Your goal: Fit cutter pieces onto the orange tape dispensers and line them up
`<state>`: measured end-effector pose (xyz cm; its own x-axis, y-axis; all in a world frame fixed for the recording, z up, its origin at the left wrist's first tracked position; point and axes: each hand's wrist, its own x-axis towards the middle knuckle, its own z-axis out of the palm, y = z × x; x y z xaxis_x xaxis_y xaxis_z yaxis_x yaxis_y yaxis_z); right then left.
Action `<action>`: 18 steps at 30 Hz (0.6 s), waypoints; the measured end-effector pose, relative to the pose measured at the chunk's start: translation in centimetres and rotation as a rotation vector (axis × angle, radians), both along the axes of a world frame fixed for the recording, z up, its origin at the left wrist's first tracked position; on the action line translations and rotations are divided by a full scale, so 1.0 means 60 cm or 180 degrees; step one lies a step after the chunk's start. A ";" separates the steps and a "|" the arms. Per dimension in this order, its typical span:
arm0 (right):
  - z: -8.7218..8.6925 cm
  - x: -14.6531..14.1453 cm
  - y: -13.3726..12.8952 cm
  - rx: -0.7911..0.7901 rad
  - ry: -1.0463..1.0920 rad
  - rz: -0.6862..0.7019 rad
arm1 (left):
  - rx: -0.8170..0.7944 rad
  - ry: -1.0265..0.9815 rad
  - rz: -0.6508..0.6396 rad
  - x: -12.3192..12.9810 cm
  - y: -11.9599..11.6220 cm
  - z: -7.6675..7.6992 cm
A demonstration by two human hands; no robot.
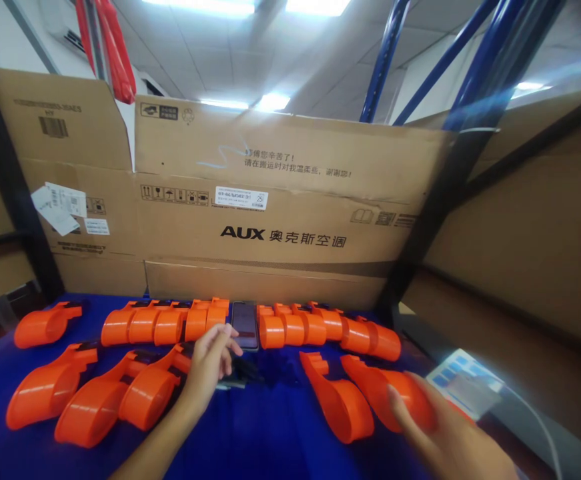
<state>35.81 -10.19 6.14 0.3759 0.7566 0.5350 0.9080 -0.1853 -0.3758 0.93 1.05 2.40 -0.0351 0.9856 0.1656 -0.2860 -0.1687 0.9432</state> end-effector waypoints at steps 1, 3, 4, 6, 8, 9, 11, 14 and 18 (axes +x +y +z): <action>-0.007 -0.002 0.001 -0.0167 -0.0009 0.0073 | -0.0008 0.0026 -0.0012 0.000 0.001 -0.001; -0.017 -0.008 0.003 -0.0391 -0.0033 0.0185 | -0.0017 0.0081 -0.0042 0.000 0.002 -0.003; -0.021 -0.012 0.005 -0.0388 -0.0067 0.0222 | -0.0015 0.0105 -0.0061 0.000 0.003 -0.004; -0.026 -0.019 0.008 -0.0301 -0.0194 0.0222 | 0.0008 0.0143 -0.0091 0.000 0.003 -0.005; -0.026 -0.025 0.011 -0.0267 -0.0316 0.0185 | 0.0036 0.0181 -0.0106 -0.001 0.003 -0.006; -0.022 -0.029 0.012 -0.0284 -0.0346 0.0159 | 0.0044 0.0202 -0.0109 -0.001 0.003 -0.006; -0.007 -0.034 0.018 -0.0316 -0.0384 0.0121 | 0.0059 0.0233 -0.0107 -0.001 0.002 -0.006; 0.031 -0.038 0.050 -0.0261 -0.0685 0.0327 | 0.0080 0.0265 -0.0118 -0.001 0.000 -0.009; 0.075 -0.032 0.135 -0.0523 -0.1264 0.1037 | 0.0056 0.0292 -0.0150 0.000 0.000 -0.014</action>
